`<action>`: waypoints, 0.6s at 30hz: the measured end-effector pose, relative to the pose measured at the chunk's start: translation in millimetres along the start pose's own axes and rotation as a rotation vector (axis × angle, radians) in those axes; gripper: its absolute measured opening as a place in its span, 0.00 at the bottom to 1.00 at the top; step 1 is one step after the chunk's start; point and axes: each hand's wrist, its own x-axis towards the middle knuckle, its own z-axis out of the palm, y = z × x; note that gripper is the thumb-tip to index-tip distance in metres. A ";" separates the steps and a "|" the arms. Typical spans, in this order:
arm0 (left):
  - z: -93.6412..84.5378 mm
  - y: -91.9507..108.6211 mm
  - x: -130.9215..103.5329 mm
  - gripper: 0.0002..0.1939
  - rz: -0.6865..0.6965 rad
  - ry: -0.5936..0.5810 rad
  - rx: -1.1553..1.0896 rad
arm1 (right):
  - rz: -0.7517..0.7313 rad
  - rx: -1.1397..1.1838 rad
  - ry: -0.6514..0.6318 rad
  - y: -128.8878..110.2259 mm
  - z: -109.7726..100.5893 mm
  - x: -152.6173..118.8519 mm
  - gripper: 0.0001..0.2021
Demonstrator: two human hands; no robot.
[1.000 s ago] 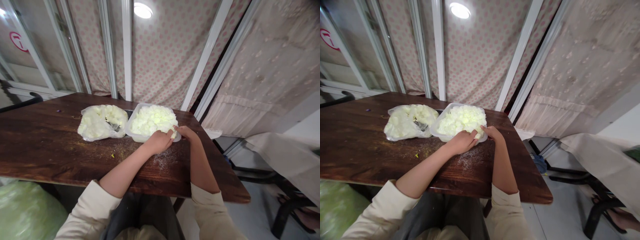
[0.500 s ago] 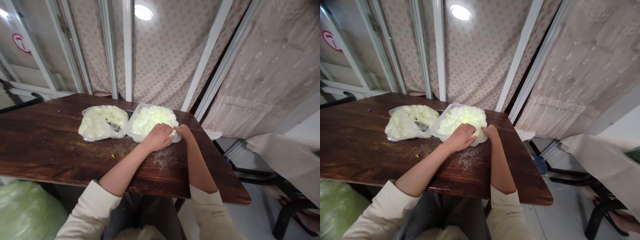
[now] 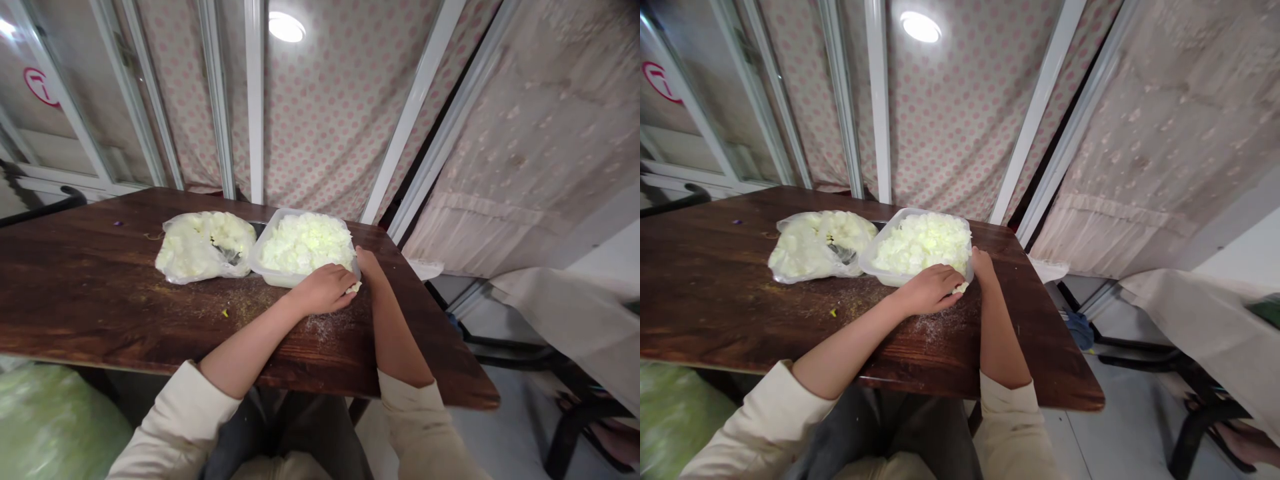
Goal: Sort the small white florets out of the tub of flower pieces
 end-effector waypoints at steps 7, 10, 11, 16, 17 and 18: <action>2.3 -0.5 0.1 0.13 0.002 -0.019 -0.016 | 0.054 -0.060 0.049 -2.3 1.2 -10.4 0.19; 4.0 0.4 0.8 0.14 0.012 -0.027 -0.016 | 0.036 -0.063 0.055 -5.9 0.5 -11.0 0.23; 4.6 0.7 1.0 0.14 0.015 -0.027 -0.019 | 0.031 -0.062 0.068 -6.9 0.0 -10.2 0.25; 6.3 1.2 1.1 0.14 0.018 -0.020 -0.054 | 0.074 0.007 0.099 -5.4 -0.6 -2.7 0.30; 6.0 1.0 0.8 0.13 0.020 -0.019 -0.064 | 0.094 0.035 0.092 -3.5 0.0 -1.4 0.31; 5.5 0.9 0.6 0.13 0.020 -0.018 -0.077 | 0.110 0.064 0.088 -1.2 0.5 -0.2 0.32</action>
